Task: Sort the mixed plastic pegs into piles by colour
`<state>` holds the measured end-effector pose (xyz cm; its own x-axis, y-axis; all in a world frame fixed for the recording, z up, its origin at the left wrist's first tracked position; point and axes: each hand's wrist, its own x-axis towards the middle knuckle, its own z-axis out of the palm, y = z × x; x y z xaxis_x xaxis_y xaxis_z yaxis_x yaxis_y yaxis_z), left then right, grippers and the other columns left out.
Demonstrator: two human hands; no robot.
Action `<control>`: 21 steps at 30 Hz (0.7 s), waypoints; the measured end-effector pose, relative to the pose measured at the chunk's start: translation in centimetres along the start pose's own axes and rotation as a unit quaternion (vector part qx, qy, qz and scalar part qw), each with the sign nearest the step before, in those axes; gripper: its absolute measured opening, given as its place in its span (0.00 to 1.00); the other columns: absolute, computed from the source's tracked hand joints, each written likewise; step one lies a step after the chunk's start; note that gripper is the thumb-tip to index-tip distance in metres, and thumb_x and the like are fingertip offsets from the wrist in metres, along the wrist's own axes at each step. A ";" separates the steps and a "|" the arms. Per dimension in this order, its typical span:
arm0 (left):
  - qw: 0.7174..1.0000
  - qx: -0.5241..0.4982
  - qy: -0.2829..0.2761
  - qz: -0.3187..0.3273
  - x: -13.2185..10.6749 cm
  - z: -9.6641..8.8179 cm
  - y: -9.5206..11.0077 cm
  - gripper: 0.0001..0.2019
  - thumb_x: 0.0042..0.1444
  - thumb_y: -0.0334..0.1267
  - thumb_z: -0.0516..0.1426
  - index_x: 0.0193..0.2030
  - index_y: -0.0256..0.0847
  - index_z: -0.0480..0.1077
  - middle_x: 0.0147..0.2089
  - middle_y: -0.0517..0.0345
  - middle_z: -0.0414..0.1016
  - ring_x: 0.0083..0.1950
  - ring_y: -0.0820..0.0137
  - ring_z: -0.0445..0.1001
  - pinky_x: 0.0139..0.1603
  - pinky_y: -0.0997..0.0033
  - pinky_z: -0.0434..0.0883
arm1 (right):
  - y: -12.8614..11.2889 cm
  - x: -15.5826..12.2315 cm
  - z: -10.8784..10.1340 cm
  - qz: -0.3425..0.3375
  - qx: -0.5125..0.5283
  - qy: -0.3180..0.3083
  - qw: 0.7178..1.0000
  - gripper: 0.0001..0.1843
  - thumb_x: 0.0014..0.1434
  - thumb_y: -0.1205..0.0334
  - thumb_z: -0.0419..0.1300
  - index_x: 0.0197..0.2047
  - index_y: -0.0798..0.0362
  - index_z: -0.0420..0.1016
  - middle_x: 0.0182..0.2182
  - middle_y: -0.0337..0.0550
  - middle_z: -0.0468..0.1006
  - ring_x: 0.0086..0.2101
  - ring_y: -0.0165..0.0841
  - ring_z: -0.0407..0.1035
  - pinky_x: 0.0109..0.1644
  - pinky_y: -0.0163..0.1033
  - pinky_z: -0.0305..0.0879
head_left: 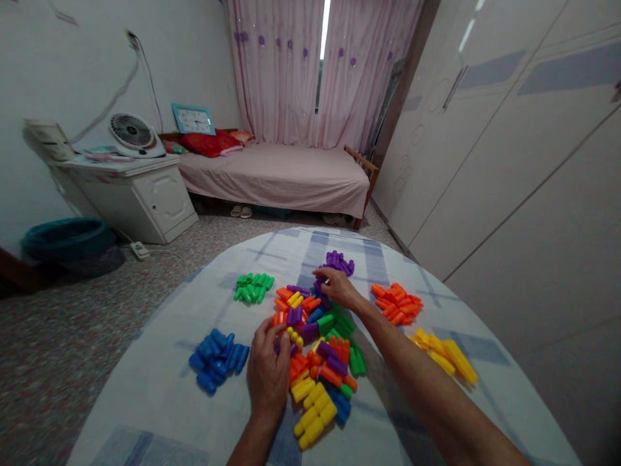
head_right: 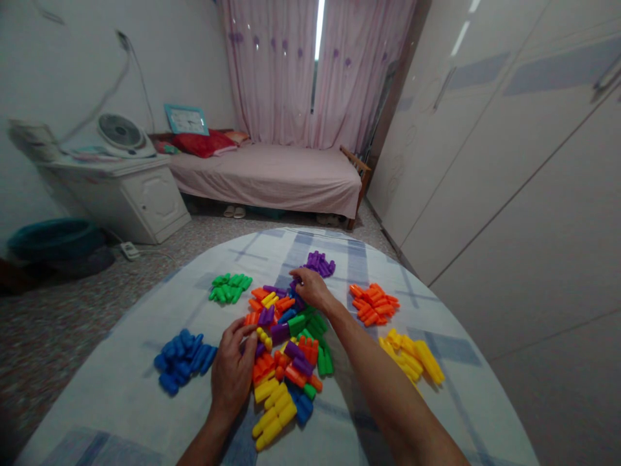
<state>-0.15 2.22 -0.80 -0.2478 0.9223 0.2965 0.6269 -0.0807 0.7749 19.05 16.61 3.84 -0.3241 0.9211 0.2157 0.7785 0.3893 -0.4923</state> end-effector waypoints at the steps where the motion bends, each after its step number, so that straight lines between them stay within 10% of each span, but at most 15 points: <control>1: 1.000 -0.001 0.000 -0.001 0.0 0.0 0.0 0.15 0.61 0.43 0.47 0.46 0.42 0.71 0.57 0.51 0.65 0.57 0.61 0.66 0.56 0.57 0.67 | 0.6 -0.1 -0.4 0.015 0.003 0.031 0.999 0.25 0.49 0.76 0.55 0.51 0.55 0.73 0.44 0.46 0.77 0.42 0.33 0.71 0.47 0.37 0.66; 12: 1.000 0.001 0.000 0.002 -0.1 0.0 0.0 0.15 0.61 0.43 0.47 0.46 0.42 0.71 0.57 0.51 0.65 0.58 0.61 0.65 0.57 0.56 0.66 | 5.9 -0.2 -2.6 0.104 -0.042 0.168 0.979 0.16 0.49 0.72 0.56 0.42 0.56 0.75 0.39 0.46 0.75 0.39 0.34 0.69 0.47 0.40 0.65; 21: 1.000 -0.001 -0.003 0.001 0.0 -0.1 0.3 0.15 0.61 0.43 0.47 0.46 0.42 0.71 0.57 0.51 0.65 0.58 0.62 0.65 0.57 0.57 0.66 | 2.3 -0.5 -1.6 0.050 -0.066 0.135 0.987 0.13 0.57 0.67 0.54 0.44 0.53 0.75 0.43 0.47 0.74 0.46 0.36 0.66 0.52 0.41 0.61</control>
<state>-0.08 2.14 -0.53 -0.2425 0.9241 0.2953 0.6264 -0.0833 0.7750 21.87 17.02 3.91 -0.1001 0.9121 0.3975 0.8688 0.2749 -0.4118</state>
